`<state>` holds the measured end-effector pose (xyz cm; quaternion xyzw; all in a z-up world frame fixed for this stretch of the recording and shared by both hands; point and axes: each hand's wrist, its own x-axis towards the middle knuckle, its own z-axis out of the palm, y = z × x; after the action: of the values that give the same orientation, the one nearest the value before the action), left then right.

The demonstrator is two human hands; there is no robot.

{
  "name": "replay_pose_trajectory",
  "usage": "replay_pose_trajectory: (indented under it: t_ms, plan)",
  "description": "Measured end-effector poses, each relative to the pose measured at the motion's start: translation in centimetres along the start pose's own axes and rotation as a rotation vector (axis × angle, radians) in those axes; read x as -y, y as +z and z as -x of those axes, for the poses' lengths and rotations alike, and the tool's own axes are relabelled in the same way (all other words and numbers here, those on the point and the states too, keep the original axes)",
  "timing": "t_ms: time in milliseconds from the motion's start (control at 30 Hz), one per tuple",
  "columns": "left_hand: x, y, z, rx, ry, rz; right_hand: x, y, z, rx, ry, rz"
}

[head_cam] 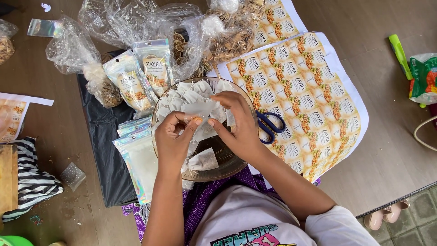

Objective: A person is manually cutting labels from a sheet and placing them into small plastic pouches that contain tea bags.

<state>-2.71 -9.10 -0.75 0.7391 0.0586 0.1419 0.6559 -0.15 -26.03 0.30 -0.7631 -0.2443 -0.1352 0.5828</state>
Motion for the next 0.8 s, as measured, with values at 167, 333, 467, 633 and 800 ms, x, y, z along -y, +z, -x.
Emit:
replay_pose_trajectory:
  t_ms: [167,333,467,633,800]
  plan:
    - [-0.4,0.2,0.1,-0.005,0.104,-0.090,-1.6,-0.1,0.6,-0.031,0.028,-0.066]
    - [0.3,0.6,0.0,-0.073,0.392,-0.288,-1.0,-0.3,0.1,-0.048,0.004,-0.072]
    - [0.7,0.9,-0.1,-0.125,0.571,-0.395,-1.2,-0.4,0.0,-0.029,-0.019,-0.070]
    - [1.1,0.8,0.0,-0.207,0.723,-0.528,-1.5,-0.2,0.4,0.029,0.012,-0.166]
    - [0.6,1.0,0.4,-0.248,0.813,-0.716,-1.5,-0.2,0.3,0.052,0.060,-0.126]
